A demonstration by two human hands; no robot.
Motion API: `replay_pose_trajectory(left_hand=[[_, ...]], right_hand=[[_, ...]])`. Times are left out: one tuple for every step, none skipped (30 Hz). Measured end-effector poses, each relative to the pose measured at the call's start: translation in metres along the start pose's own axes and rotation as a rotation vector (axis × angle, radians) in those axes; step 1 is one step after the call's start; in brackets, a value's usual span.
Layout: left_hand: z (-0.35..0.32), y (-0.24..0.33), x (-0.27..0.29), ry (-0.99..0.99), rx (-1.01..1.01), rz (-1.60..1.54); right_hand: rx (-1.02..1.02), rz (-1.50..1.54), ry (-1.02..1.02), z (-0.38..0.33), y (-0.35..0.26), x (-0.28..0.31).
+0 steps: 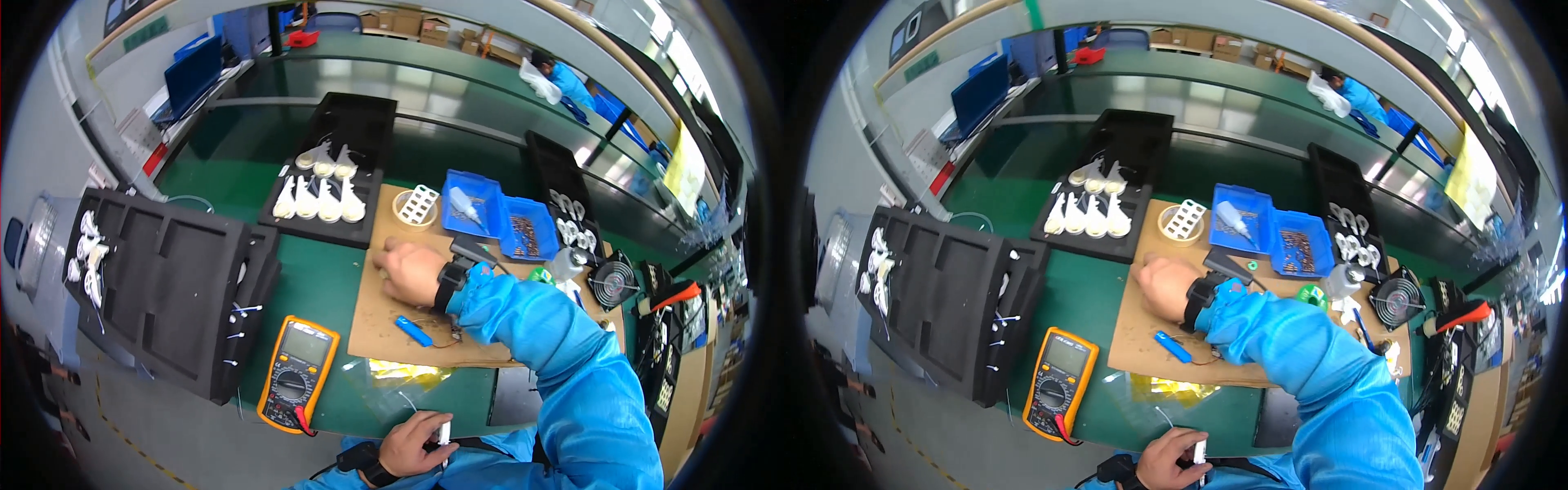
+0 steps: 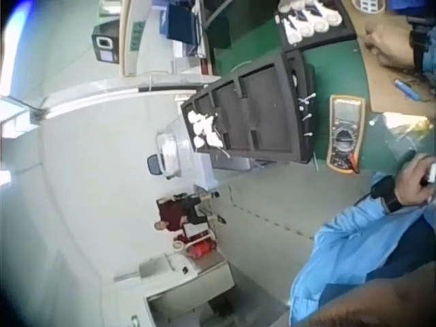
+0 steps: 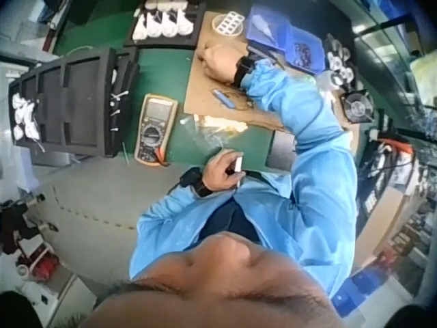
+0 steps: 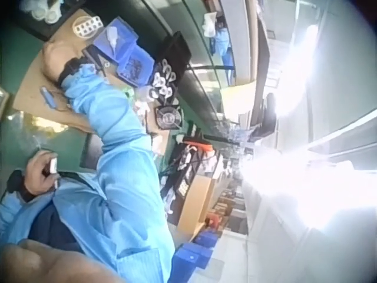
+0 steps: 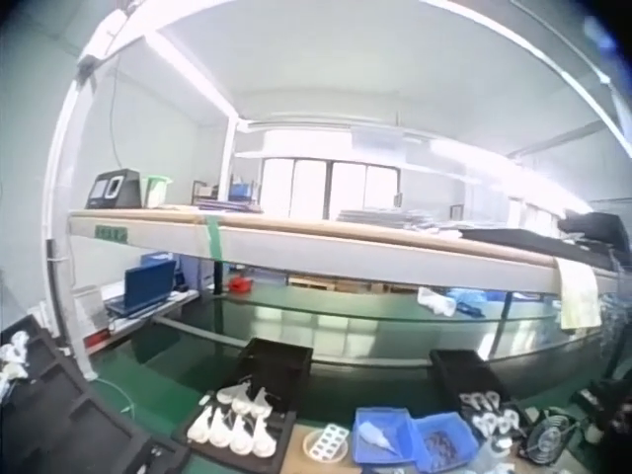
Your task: Assembling electronic parts and plastic housing on a factory workbench.
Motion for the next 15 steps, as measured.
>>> replay_pose_trajectory(left_hand=[[-0.001,0.001,-0.002,-0.028,-0.011,0.004],[-0.001,-0.001,0.0,0.012,0.014,0.036],[0.0,-0.003,0.001,0.045,0.035,0.068],[0.001,-0.008,-0.002,0.058,0.03,0.005],[-0.005,-0.013,-0.002,0.085,0.018,0.054],[-0.006,0.011,-0.001,0.147,-0.048,0.087],[-0.003,0.001,-0.006,0.129,0.024,0.085],[-0.007,-0.01,-0.009,0.104,0.034,0.017],[-0.004,-0.007,-0.011,0.118,0.005,0.028],[-0.006,-0.01,-0.012,0.103,0.029,0.051],[-0.012,-0.025,-0.018,0.13,0.15,-0.12],[-0.013,-0.047,-0.018,0.036,0.139,0.034],[-0.007,-0.042,-0.03,0.074,0.166,-0.056],[-0.003,-0.032,-0.047,0.031,0.166,-0.126],[0.005,-0.009,-0.067,-0.006,0.172,-0.189]], right_hand=[[-0.001,0.02,0.015,-0.01,-0.008,0.008],[0.019,0.04,0.085,-0.025,-0.015,0.021],[0.016,0.145,0.135,-0.045,-0.022,0.038],[0.016,0.234,0.145,-0.071,-0.029,0.056],[0.022,0.327,0.164,-0.097,-0.034,0.068],[0.038,0.417,0.204,-0.129,-0.037,0.077],[0.028,0.494,0.256,-0.17,-0.036,0.084],[-0.066,0.601,0.231,-0.209,-0.031,0.083],[-0.071,0.649,0.294,-0.247,-0.032,0.092],[-0.157,0.702,0.335,-0.288,-0.029,0.098],[-0.228,0.762,0.376,-0.328,-0.03,0.102],[-0.298,0.727,0.436,-0.373,-0.036,0.11],[-0.379,0.885,0.586,-0.417,-0.042,0.113],[-0.441,1.044,0.746,-0.461,-0.049,0.114],[-0.521,0.939,0.785,-0.51,-0.054,0.11]])
Point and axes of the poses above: each hand's wrist, its own z-axis towards the middle knuckle, its own x-axis out of the back of the hand, y = z × x, the point moved 7 cm from there along z, towards the middle knuckle, and after that the axes turned 13 degrees about x, right-handed, at the moved point
